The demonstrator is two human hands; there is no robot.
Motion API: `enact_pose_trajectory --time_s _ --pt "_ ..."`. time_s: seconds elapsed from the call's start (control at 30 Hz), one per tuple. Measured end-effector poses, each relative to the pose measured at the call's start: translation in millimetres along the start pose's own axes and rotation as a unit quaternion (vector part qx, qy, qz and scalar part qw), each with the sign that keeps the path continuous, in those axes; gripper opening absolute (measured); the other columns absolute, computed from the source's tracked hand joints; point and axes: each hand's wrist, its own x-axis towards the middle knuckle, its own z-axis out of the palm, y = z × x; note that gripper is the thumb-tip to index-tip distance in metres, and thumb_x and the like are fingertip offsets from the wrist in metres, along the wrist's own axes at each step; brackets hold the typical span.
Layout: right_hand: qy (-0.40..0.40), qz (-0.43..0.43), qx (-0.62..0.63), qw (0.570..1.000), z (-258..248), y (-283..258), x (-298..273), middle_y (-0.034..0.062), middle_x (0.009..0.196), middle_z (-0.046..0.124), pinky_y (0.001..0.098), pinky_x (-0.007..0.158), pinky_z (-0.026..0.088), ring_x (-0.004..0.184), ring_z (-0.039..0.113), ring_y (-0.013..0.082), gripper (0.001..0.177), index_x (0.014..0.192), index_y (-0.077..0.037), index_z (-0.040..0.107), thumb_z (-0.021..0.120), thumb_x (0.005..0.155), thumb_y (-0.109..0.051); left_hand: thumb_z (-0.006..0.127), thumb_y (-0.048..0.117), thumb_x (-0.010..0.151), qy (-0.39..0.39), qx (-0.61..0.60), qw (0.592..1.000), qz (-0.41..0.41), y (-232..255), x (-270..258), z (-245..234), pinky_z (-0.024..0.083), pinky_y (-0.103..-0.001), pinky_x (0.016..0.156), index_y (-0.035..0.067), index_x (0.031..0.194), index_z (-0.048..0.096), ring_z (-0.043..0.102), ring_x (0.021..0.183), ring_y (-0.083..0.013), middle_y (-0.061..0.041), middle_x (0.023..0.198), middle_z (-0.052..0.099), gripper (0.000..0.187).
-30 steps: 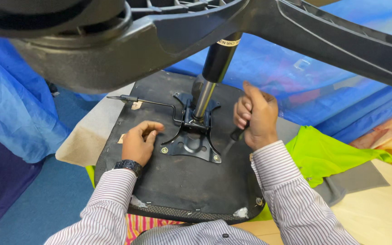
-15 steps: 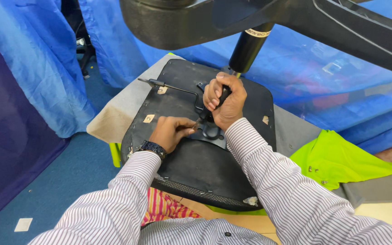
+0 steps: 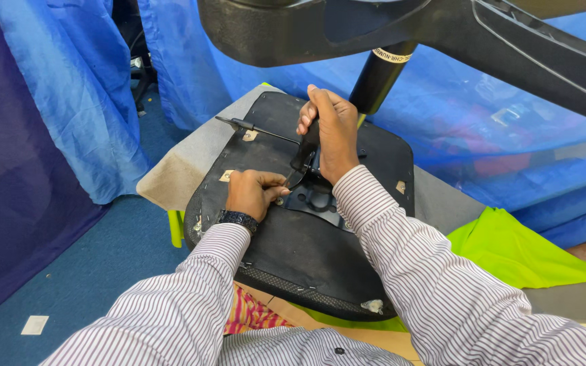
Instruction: The person uses a screwdriver to tighten screws on the underside of an office chair seat, securing the seat to the gas lift mechanism. The person repeatedly repositions the chair and adjusts the screwdriver to access different screws.
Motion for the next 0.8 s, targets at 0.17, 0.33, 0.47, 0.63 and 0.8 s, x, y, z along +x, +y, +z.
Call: enact_pose_trajectory --time_s 0.17,0.33,0.47,0.63,0.8 --pt "-0.022 0.005 0.02 1.0 2 -1 -1 0.0027 0.06 0.051 0.0294 0.059 0.049 0.056 0.052 0.0129 0.039 0.066 -0.011 0.048 0.061 0.1 -0.025 0.085 0.013 0.077 0.023 -0.03 0.999 0.0 -1 -3 7 0.059 -0.027 0.063 0.011 0.101 0.081 0.074 0.063 -0.0126 -0.009 0.083 0.08 0.024" --pt "-0.025 0.025 0.009 0.999 4 0 -5 0.0017 0.058 0.048 0.029 0.056 0.047 0.053 0.05 0.0126 0.041 0.064 -0.014 0.043 0.061 0.099 -0.026 0.086 0.012 0.075 0.024 -0.029 0.999 -0.008 -2 -4 9 0.059 -0.026 0.063 0.01 0.099 0.082 0.074 0.064 -0.0113 -0.01 0.083 0.08 0.024" --pt "-0.015 0.056 -0.014 0.998 0 3 0 0.0003 0.047 0.038 0.0306 0.043 0.037 0.04 0.038 0.012 0.048 0.057 -0.017 0.033 0.06 0.095 -0.027 0.085 0.011 0.077 -0.002 -0.031 1.0 -0.003 -1 -4 6 0.059 -0.027 0.065 0.007 0.101 0.081 0.075 0.066 -0.0133 -0.011 0.083 0.08 0.025" --pt "-0.102 0.072 0.064 0.99 -17 4 14 0.0 0.044 0.03 0.0311 0.039 0.029 0.037 0.03 0.0124 0.049 0.054 -0.018 0.027 0.059 0.092 -0.021 0.076 0.01 0.088 -0.036 -0.071 0.996 0.042 11 6 -3 0.06 -0.028 0.074 0.01 0.112 0.078 0.079 0.081 -0.0142 -0.01 0.094 0.081 0.024" --pt "-0.124 0.056 0.092 0.986 -15 8 14 -0.0001 0.045 0.03 0.0309 0.039 0.027 0.038 0.03 0.0118 0.047 0.054 -0.017 0.027 0.058 0.09 -0.018 0.073 0.006 0.088 -0.115 -0.058 0.99 0.05 28 20 -8 0.059 -0.029 0.077 0.005 0.109 0.076 0.079 0.087 -0.0143 -0.009 0.095 0.081 0.021"
